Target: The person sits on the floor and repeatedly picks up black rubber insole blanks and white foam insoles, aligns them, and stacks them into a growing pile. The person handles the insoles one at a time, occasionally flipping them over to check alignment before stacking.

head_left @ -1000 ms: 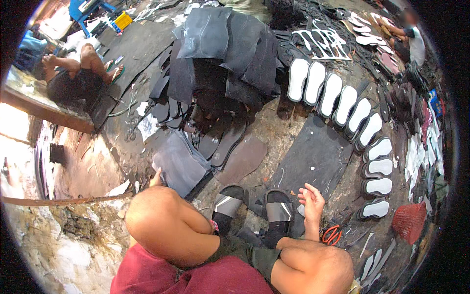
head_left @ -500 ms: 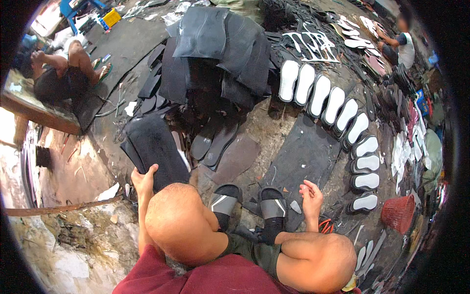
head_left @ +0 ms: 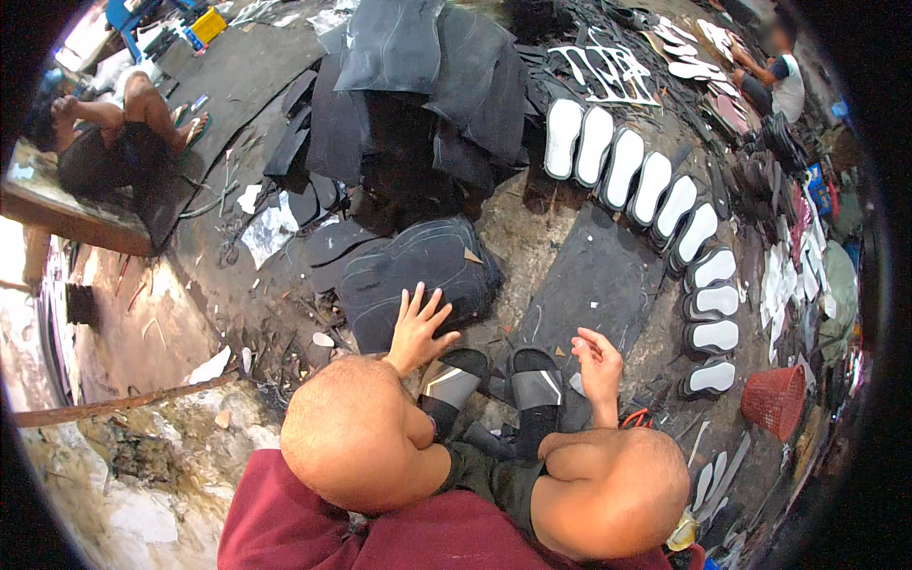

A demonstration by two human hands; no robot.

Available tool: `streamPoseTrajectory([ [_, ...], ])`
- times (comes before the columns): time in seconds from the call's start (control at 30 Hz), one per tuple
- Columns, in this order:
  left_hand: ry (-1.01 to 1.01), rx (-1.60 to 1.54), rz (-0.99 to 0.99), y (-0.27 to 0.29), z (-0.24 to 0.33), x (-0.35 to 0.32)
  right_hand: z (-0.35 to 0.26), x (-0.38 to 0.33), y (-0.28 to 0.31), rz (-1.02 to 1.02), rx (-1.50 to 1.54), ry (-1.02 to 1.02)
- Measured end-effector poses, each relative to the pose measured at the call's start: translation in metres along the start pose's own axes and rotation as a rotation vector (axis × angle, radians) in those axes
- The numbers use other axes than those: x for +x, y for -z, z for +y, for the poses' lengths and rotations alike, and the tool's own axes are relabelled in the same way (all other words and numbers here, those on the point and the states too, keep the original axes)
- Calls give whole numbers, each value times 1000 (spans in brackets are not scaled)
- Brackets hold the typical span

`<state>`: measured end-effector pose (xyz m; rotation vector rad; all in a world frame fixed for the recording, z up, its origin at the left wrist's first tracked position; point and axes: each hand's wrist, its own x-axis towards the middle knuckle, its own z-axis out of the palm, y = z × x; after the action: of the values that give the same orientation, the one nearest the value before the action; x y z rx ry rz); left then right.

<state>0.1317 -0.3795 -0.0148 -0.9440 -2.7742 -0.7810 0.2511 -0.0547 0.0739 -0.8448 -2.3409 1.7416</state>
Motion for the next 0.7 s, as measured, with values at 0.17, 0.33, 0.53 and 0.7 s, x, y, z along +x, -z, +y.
streamPoseTrajectory([
  [0.17,606,39,524,15,-17,-19,-12,-30,19,52,-47,-29],
  [0.33,1074,-254,329,-5,-82,-68,-61,-72,44,-15,-104,-112],
  [0.53,1078,-199,450,6,-76,-62,-88,-121,31,3,-190,-57],
  [0.7,1073,35,532,14,-96,-48,-77,-103,14,-95,-183,-73],
])
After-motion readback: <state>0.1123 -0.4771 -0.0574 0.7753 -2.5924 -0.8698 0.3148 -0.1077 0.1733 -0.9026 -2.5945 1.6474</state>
